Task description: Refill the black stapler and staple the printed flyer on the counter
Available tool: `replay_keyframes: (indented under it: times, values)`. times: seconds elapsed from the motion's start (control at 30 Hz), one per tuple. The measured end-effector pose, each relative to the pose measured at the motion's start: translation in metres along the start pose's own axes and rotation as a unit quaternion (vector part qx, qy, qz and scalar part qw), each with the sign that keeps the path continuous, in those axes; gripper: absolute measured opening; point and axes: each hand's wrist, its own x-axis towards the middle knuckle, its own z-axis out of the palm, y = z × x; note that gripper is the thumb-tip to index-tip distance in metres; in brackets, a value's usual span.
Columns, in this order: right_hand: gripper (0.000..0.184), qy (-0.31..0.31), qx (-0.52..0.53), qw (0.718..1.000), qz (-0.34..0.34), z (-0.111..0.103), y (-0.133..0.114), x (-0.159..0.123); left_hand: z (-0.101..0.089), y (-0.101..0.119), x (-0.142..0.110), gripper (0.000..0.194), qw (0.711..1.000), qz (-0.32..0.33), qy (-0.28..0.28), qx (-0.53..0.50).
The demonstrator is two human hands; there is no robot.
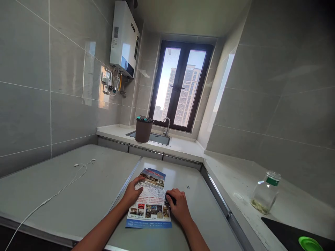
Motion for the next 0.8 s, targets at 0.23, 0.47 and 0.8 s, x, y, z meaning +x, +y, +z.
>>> replay_keyframes:
  times: [0.23, 0.47, 0.8]
  values:
    - [0.025, -0.003, -0.009, 1.000, -0.005, 0.0003, 0.0009, 0.0002, 0.0012, -0.0005, 0.0012, 0.051, 1.000, 0.005, 0.006, 0.001]
    - [0.024, -0.007, -0.010, 1.000, -0.001, 0.0003, 0.0005, 0.0011, 0.0002, -0.0011, 0.0015, 0.051, 1.000, 0.006, -0.003, 0.006]
    - [0.021, -0.016, -0.028, 0.999, -0.006, 0.0011, 0.0000, 0.0004, 0.0008, 0.0008, 0.0006, 0.053, 1.000, 0.002, 0.001, -0.003]
